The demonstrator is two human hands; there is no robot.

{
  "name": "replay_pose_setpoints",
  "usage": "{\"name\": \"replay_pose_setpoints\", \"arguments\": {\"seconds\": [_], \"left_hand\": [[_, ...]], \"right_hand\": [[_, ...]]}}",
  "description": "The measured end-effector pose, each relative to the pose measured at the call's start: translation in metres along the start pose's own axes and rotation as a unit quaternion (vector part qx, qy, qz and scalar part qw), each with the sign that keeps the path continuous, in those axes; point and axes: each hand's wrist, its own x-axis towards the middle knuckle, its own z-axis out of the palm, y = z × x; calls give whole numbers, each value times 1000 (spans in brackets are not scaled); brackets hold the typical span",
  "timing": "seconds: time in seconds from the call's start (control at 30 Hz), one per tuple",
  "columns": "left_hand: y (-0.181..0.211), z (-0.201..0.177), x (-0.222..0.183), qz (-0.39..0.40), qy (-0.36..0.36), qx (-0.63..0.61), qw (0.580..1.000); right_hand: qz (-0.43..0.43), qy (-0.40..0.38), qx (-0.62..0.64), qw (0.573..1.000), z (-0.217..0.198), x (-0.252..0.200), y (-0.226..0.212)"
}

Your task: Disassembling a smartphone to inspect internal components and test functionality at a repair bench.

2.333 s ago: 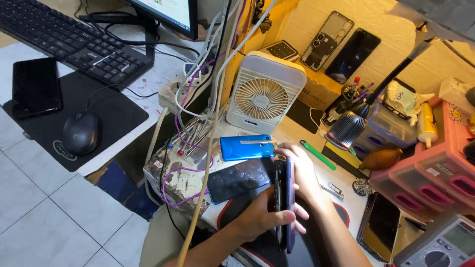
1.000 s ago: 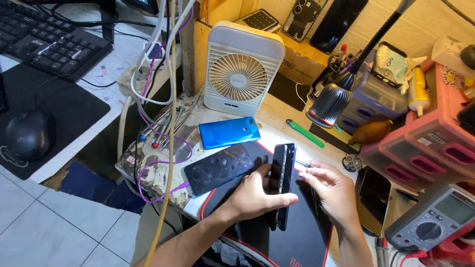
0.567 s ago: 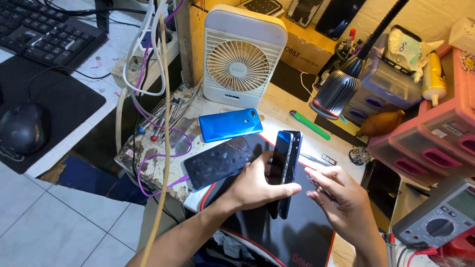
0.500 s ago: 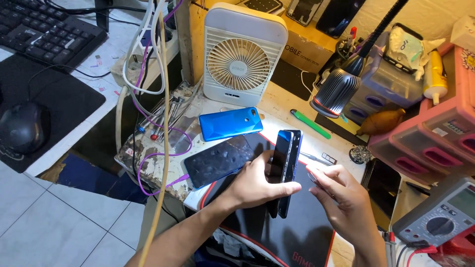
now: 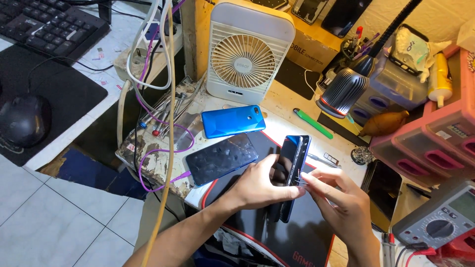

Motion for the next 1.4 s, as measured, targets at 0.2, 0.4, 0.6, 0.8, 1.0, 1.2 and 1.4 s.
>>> {"name": "replay_pose_setpoints", "arguments": {"seconds": [0.2, 0.4, 0.6, 0.8, 1.0, 1.2, 1.4], "left_hand": [[1, 2, 0, 1, 13, 21, 1000], [-1, 3, 1, 9, 18, 20, 1000], [-1, 3, 0, 14, 15, 14, 1000], [-1, 4, 1, 12, 22, 23, 999], [-1, 3, 0, 10, 20, 25, 999], [-1, 3, 0, 1, 25, 39, 999], [-2, 3, 0, 0, 23, 42, 999]], "right_hand": [[5, -16, 0, 1000, 0, -1, 1], [3, -17, -1, 1000, 3, -1, 2], [18, -26, -7, 999, 3, -2, 3], [16, -20, -30, 999, 4, -2, 4], [17, -20, -56, 998, 4, -5, 7], [-10, -13, -103, 995, 7, -7, 11], [-28, -4, -112, 993, 9, -5, 10]]}}
